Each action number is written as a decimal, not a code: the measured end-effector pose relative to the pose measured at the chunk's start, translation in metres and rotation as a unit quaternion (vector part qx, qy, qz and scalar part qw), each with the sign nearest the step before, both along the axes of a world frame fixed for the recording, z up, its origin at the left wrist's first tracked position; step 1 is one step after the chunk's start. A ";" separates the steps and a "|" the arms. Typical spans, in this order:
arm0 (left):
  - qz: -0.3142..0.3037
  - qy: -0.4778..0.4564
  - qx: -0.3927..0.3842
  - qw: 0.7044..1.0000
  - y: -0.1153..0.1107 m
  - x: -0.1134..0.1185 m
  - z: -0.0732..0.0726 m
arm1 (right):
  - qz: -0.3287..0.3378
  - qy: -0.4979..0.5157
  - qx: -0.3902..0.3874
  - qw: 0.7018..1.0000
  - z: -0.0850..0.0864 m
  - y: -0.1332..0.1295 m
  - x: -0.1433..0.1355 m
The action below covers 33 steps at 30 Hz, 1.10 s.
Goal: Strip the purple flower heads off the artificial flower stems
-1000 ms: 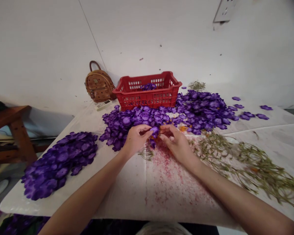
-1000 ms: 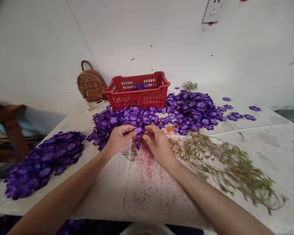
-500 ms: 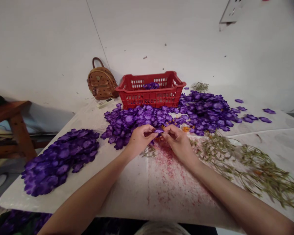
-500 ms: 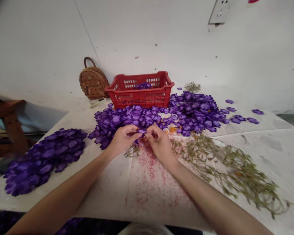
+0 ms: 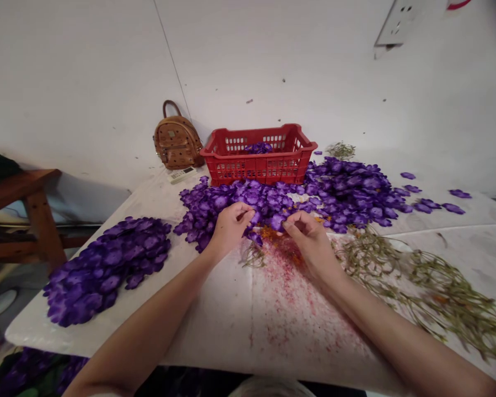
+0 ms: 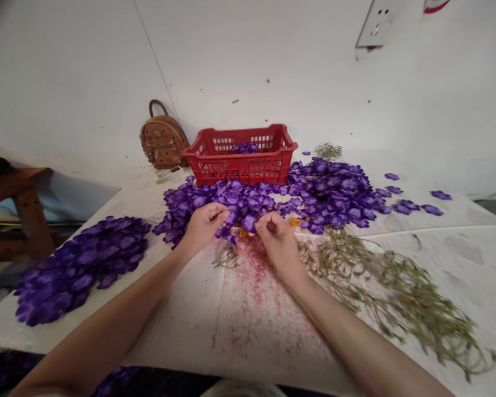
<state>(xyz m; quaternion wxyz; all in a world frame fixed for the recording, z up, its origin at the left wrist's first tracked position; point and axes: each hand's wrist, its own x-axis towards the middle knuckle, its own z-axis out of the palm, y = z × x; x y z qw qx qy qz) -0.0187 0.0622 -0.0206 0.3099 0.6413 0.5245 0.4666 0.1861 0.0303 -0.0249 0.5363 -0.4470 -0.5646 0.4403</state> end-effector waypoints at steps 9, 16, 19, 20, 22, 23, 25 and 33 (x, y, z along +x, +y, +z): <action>-0.038 -0.058 -0.030 0.997 0.001 0.000 -0.005 | 0.008 0.033 -0.001 0.999 -0.003 -0.001 0.000; -0.038 -0.046 -0.012 0.998 -0.012 0.007 0.005 | 0.017 0.020 0.028 0.999 0.001 -0.004 0.000; -0.072 0.005 0.001 0.997 -0.022 0.014 0.011 | 0.029 0.026 0.036 0.999 0.000 -0.004 -0.001; -0.076 0.016 -0.007 0.997 -0.025 0.016 0.012 | 0.034 0.031 0.037 0.998 0.000 -0.004 -0.001; -0.070 0.002 -0.050 0.996 -0.029 0.020 0.014 | 0.043 0.041 0.039 0.997 -0.001 -0.005 -0.001; -0.064 -0.023 -0.077 0.995 -0.030 0.021 0.015 | 0.045 0.042 0.043 0.997 -0.001 -0.005 -0.001; -0.070 -0.076 -0.122 0.987 -0.031 0.023 0.015 | 0.047 0.036 0.053 0.997 0.000 -0.007 -0.001; -0.028 -0.065 -0.072 0.995 -0.039 0.018 0.036 | 0.041 -0.013 0.064 0.997 0.005 -0.013 -0.002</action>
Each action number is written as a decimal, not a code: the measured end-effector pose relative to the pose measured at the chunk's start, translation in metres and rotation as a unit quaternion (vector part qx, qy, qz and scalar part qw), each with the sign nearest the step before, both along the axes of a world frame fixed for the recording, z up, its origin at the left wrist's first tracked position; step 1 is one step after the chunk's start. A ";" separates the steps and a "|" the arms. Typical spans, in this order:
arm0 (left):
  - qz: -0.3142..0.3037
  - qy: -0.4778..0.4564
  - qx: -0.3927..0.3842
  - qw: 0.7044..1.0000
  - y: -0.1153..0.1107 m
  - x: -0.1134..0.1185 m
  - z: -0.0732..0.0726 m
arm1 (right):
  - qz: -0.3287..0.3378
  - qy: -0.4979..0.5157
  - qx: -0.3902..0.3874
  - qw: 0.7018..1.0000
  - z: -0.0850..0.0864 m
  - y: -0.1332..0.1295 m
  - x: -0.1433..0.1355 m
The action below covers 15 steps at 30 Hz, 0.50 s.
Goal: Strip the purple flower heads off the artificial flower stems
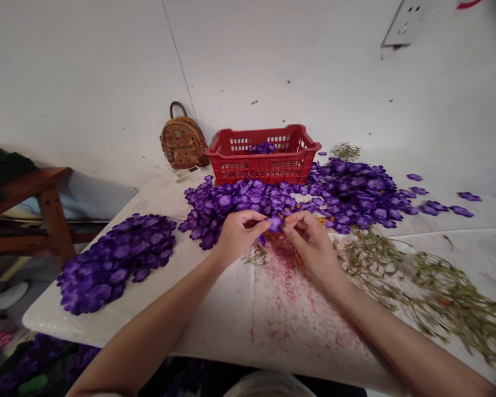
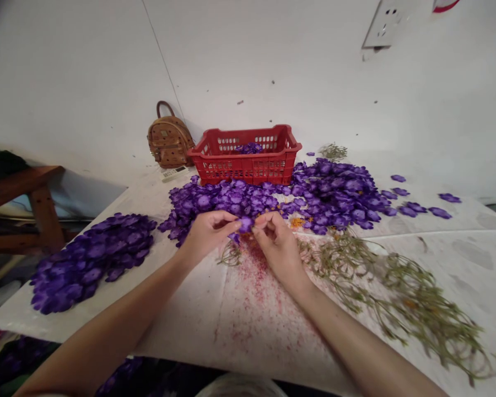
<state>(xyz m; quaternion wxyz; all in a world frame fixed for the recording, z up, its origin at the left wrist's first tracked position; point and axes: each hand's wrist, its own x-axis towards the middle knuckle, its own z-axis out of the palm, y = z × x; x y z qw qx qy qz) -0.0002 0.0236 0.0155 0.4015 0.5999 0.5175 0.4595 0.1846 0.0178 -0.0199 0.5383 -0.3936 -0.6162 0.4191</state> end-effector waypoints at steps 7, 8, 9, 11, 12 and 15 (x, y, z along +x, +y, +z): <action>0.253 0.350 0.003 0.902 -0.025 -0.131 0.033 | -0.074 -0.137 0.018 0.988 0.007 0.007 0.023; 0.281 0.402 -0.001 0.872 -0.030 -0.152 0.032 | -0.067 -0.179 0.028 0.981 0.007 0.007 0.025; 0.286 0.452 -0.006 0.845 -0.035 -0.169 0.030 | -0.052 -0.216 0.043 0.974 0.006 0.008 0.026; 0.298 0.546 -0.008 0.783 -0.044 -0.192 0.027 | -0.007 -0.281 0.070 0.957 0.001 0.007 0.024; 0.309 0.572 0.001 0.760 -0.047 -0.197 0.025 | 0.011 -0.309 0.079 0.948 -0.002 0.007 0.021; 0.341 0.564 0.075 0.748 -0.048 -0.184 0.027 | 0.045 -0.373 0.090 0.923 -0.013 0.006 0.012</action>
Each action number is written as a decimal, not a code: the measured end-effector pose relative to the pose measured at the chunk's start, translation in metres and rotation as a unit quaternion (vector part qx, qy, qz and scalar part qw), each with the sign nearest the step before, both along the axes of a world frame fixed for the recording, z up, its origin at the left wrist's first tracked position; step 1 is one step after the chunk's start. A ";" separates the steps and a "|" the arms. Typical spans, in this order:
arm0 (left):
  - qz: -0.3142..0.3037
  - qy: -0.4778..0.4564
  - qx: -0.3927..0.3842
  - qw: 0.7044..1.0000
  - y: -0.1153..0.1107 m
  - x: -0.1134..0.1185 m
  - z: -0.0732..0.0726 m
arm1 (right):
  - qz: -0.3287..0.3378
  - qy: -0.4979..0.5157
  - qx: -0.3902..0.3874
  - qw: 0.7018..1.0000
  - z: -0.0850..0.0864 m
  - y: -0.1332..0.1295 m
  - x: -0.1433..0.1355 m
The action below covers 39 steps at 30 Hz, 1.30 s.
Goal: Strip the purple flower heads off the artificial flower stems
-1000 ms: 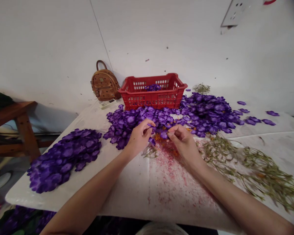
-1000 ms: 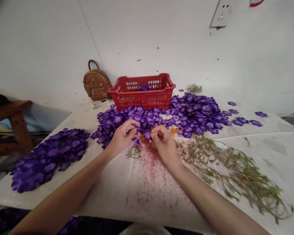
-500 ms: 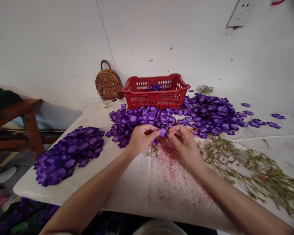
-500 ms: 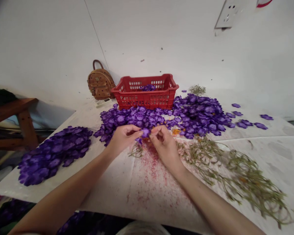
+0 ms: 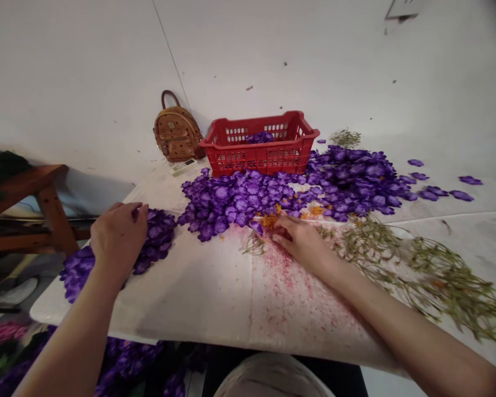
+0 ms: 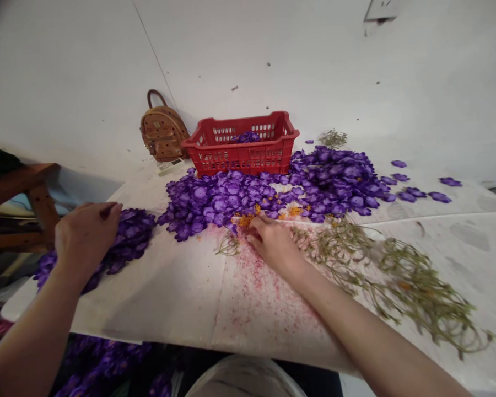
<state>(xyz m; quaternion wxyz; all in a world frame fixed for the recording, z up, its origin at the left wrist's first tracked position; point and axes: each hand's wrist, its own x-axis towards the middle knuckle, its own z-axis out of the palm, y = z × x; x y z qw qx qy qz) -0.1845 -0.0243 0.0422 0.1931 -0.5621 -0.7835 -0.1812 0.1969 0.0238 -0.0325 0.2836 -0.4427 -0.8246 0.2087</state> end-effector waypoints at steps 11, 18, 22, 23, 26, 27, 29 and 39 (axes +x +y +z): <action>-0.359 -0.406 -0.064 0.838 0.036 0.169 -0.023 | -0.049 0.204 -0.064 0.976 0.009 0.000 0.005; -0.389 -0.485 -0.065 0.781 0.039 0.214 -0.046 | -0.042 0.445 -0.225 0.866 0.016 -0.004 0.002; -0.387 -0.497 -0.054 0.775 0.039 0.212 -0.049 | -0.033 0.427 -0.209 0.879 0.014 -0.005 0.000; -0.386 -0.497 -0.055 0.775 0.039 0.211 -0.048 | -0.029 0.406 -0.197 0.892 0.014 -0.006 0.000; -0.371 -0.522 -0.065 0.765 0.038 0.207 -0.045 | -0.035 0.311 -0.130 0.941 0.016 -0.008 0.001; -0.367 -0.539 -0.075 0.754 0.038 0.205 -0.044 | -0.040 0.275 -0.093 0.956 0.017 -0.009 0.001; -0.364 -0.573 -0.101 0.727 0.039 0.203 -0.041 | -0.041 0.209 -0.011 0.977 0.021 -0.012 0.001; -0.407 -0.566 -0.120 0.707 0.039 0.194 -0.038 | -0.062 0.214 0.049 0.974 0.030 -0.010 0.008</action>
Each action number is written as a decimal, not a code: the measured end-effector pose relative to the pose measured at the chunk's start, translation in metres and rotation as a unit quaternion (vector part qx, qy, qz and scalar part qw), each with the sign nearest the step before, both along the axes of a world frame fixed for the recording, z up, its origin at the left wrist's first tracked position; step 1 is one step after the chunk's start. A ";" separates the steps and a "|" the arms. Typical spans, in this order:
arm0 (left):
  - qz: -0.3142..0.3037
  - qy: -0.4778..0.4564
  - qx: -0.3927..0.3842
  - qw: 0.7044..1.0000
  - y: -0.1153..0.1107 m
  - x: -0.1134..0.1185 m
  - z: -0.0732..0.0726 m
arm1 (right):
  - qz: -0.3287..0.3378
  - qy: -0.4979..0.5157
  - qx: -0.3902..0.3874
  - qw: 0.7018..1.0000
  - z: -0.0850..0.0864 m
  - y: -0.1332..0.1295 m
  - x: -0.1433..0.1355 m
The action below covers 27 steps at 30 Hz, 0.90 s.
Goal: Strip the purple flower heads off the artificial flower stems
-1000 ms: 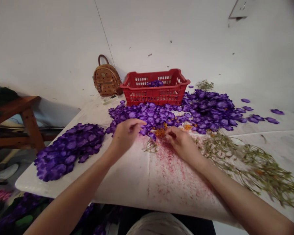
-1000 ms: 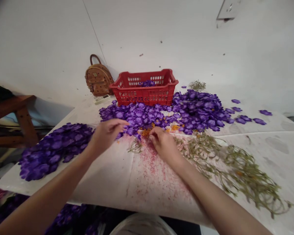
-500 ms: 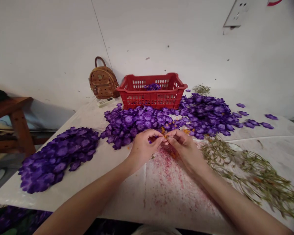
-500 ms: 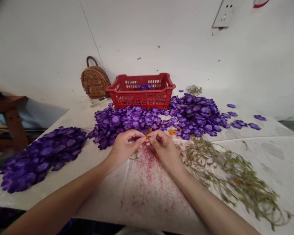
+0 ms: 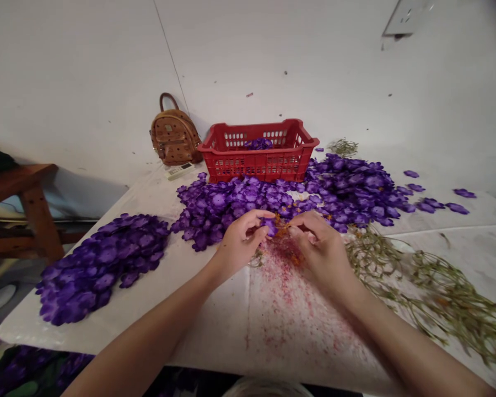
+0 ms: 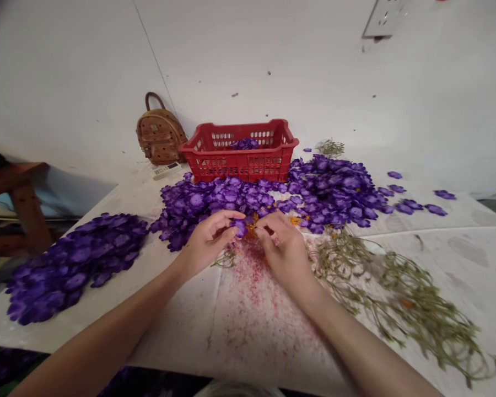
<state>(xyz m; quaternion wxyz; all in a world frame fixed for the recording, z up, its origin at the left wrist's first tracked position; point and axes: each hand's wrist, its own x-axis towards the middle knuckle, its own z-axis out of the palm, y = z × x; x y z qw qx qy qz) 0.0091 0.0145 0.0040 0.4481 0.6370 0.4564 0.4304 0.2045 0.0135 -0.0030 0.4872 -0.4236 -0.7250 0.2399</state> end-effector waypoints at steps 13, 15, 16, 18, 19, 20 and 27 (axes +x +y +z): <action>0.068 0.020 0.014 0.997 -0.001 0.006 -0.013 | 0.111 0.155 -0.211 0.959 -0.008 -0.004 -0.011; 0.074 0.004 -0.003 0.997 -0.002 0.007 -0.012 | 0.097 0.139 -0.191 0.967 -0.012 -0.002 -0.011; 0.075 -0.007 -0.014 0.997 -0.002 0.008 -0.012 | 0.087 0.131 -0.181 0.971 -0.013 -0.002 -0.011; 0.074 -0.030 -0.033 0.996 -0.003 0.009 -0.011 | 0.072 0.115 -0.162 0.977 -0.014 0.000 -0.010; 0.074 -0.041 -0.042 0.996 -0.003 0.010 -0.010 | 0.067 0.107 -0.154 0.980 -0.014 0.001 -0.010; 0.074 -0.051 -0.050 0.995 -0.003 0.010 -0.009 | 0.064 0.098 -0.148 0.982 -0.013 0.001 -0.009; 0.065 -0.067 -0.096 0.991 -0.004 0.010 -0.009 | 0.064 0.066 -0.135 0.987 -0.009 0.000 -0.010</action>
